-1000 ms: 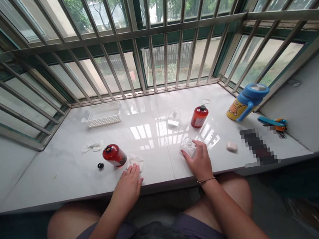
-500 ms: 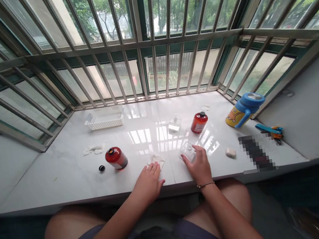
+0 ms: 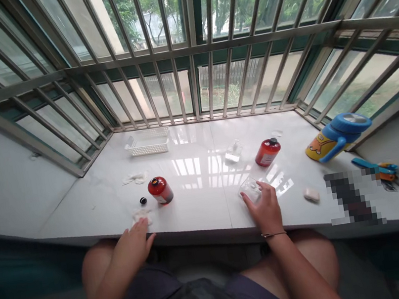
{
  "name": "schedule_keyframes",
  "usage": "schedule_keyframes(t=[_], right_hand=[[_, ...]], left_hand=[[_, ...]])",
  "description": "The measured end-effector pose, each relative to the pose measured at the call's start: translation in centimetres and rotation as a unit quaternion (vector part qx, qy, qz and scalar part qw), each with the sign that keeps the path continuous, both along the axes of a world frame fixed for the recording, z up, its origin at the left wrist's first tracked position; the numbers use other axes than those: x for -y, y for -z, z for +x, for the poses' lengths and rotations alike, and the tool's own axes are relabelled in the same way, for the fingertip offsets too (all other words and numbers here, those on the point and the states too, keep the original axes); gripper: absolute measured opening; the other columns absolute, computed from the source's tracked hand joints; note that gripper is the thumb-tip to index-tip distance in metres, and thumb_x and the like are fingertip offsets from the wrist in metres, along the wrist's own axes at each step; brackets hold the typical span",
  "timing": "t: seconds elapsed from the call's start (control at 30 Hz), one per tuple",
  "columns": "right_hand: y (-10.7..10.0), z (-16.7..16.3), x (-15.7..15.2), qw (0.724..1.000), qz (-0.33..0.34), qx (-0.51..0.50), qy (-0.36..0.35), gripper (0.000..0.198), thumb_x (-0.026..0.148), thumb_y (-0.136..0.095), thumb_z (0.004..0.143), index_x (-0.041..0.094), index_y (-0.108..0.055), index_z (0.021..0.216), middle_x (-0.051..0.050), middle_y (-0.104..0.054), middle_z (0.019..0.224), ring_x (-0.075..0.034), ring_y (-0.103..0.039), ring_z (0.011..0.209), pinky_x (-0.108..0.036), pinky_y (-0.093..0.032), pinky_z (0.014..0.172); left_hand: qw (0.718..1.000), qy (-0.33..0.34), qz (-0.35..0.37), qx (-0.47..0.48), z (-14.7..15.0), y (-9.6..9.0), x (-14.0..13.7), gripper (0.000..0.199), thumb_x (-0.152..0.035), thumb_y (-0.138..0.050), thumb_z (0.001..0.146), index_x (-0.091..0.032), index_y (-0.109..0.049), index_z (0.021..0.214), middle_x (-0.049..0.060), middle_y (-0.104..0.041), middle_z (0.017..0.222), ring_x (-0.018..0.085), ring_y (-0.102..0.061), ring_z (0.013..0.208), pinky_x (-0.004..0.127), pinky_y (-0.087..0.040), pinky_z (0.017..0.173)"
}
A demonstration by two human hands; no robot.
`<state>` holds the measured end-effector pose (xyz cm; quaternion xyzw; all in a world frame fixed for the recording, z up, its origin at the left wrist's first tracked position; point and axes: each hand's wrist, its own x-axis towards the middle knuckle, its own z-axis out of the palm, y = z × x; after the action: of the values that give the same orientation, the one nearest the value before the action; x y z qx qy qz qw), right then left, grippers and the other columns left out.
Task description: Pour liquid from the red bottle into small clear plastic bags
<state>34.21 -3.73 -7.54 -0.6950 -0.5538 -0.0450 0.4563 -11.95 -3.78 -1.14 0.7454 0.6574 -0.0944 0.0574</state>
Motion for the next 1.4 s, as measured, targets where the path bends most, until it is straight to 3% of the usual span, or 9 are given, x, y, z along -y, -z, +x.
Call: schedule_keyframes(t=[0.27, 0.47, 0.63, 0.73, 0.9, 1.07, 1.13, 1.23, 1.4], right_hand=[[0.3, 0.2, 0.0, 1.000, -0.004, 0.005, -0.004, 0.074, 0.071, -0.069, 0.095, 0.021, -0.052, 0.148, -0.018, -0.059, 0.137, -0.033, -0.066, 0.113, -0.057, -0.057, 0.103], [0.2, 0.0, -0.1, 1.000, -0.003, 0.001, 0.000, 0.074, 0.072, -0.068, 0.095, 0.022, -0.052, 0.148, -0.018, -0.059, 0.138, -0.034, -0.065, 0.113, -0.057, -0.058, 0.102], [0.3, 0.0, -0.2, 1.000, 0.003, -0.001, -0.002, 0.073, 0.068, -0.070, 0.095, 0.022, -0.051, 0.148, -0.018, -0.058, 0.138, -0.034, -0.065, 0.115, -0.057, -0.058, 0.102], [0.2, 0.0, -0.2, 1.000, 0.010, 0.007, -0.005, 0.072, 0.068, -0.070, 0.096, 0.022, -0.051, 0.148, -0.018, -0.059, 0.136, -0.034, -0.064, 0.117, -0.058, -0.056, 0.105], [0.0, -0.1, -0.3, 1.000, 0.006, 0.007, -0.004, 0.071, 0.067, -0.069, 0.096, 0.021, -0.051, 0.147, -0.018, -0.059, 0.135, -0.034, -0.065, 0.114, -0.056, -0.059, 0.100], [0.0, -0.1, -0.3, 1.000, 0.006, 0.008, -0.006, 0.070, 0.067, -0.069, 0.097, 0.020, -0.052, 0.146, -0.018, -0.060, 0.134, -0.033, -0.066, 0.113, -0.057, -0.059, 0.101], [0.1, -0.1, -0.3, 1.000, 0.004, 0.007, -0.003, 0.071, 0.068, -0.068, 0.097, 0.020, -0.052, 0.147, -0.018, -0.060, 0.135, -0.033, -0.066, 0.112, -0.057, -0.058, 0.102], [0.3, 0.0, -0.3, 1.000, 0.002, 0.007, -0.003, 0.072, 0.070, -0.068, 0.096, 0.021, -0.051, 0.147, -0.018, -0.059, 0.136, -0.034, -0.066, 0.112, -0.058, -0.057, 0.103], [0.3, 0.0, -0.2, 1.000, 0.002, 0.007, -0.006, 0.073, 0.070, -0.068, 0.096, 0.022, -0.051, 0.148, -0.018, -0.059, 0.136, -0.034, -0.066, 0.112, -0.057, -0.058, 0.102]], left_hand=[[0.983, -0.182, 0.034, 0.017, -8.3, -0.6, -6.4, 0.057, -0.035, -0.032, 0.109, -0.007, -0.057, 0.151, 0.028, -0.049, 0.167, 0.040, -0.050, 0.155, 0.065, -0.042, 0.122], [0.960, -0.183, 0.144, 0.156, -4.9, -3.1, -8.8, 0.068, -0.058, -0.044, 0.106, -0.009, -0.057, 0.151, 0.029, -0.058, 0.158, 0.045, -0.051, 0.152, 0.068, -0.036, 0.125], [0.862, -0.114, 0.148, 0.471, 2.4, -3.0, -8.7, 0.096, -0.063, -0.085, 0.081, -0.026, -0.045, 0.160, 0.018, -0.058, 0.162, 0.038, -0.054, 0.152, 0.052, -0.044, 0.125], [0.839, -0.155, 0.139, 0.503, 5.5, -2.6, -9.6, 0.107, -0.056, -0.098, 0.066, -0.026, -0.048, 0.156, 0.018, -0.062, 0.155, 0.040, -0.062, 0.142, 0.055, -0.049, 0.120], [0.807, -0.191, 0.103, 0.550, 6.0, -3.1, -10.8, 0.082, -0.055, -0.099, 0.063, -0.024, -0.065, 0.130, 0.014, -0.076, 0.129, 0.038, -0.074, 0.119, 0.056, -0.059, 0.106], [0.641, -0.060, -0.037, 0.764, 4.1, -4.6, -9.7, 0.076, -0.046, -0.099, 0.065, -0.016, -0.067, 0.128, 0.022, -0.074, 0.137, 0.041, -0.072, 0.125, 0.056, -0.060, 0.104], [0.611, -0.044, -0.066, 0.788, 3.6, -5.2, -8.8, 0.079, -0.048, -0.099, 0.064, -0.016, -0.067, 0.128, 0.023, -0.073, 0.139, 0.044, -0.072, 0.126, 0.057, -0.061, 0.103], [0.632, -0.031, -0.088, 0.769, 3.5, -5.9, -7.5, 0.082, -0.047, -0.101, 0.061, -0.018, -0.066, 0.130, 0.023, -0.074, 0.138, 0.045, -0.072, 0.125, 0.058, -0.062, 0.101], [0.736, -0.010, -0.046, 0.675, 5.2, -5.3, -6.2, 0.074, -0.037, -0.100, 0.066, -0.022, -0.065, 0.129, 0.017, -0.074, 0.140, 0.037, -0.071, 0.129, 0.053, -0.057, 0.111]])
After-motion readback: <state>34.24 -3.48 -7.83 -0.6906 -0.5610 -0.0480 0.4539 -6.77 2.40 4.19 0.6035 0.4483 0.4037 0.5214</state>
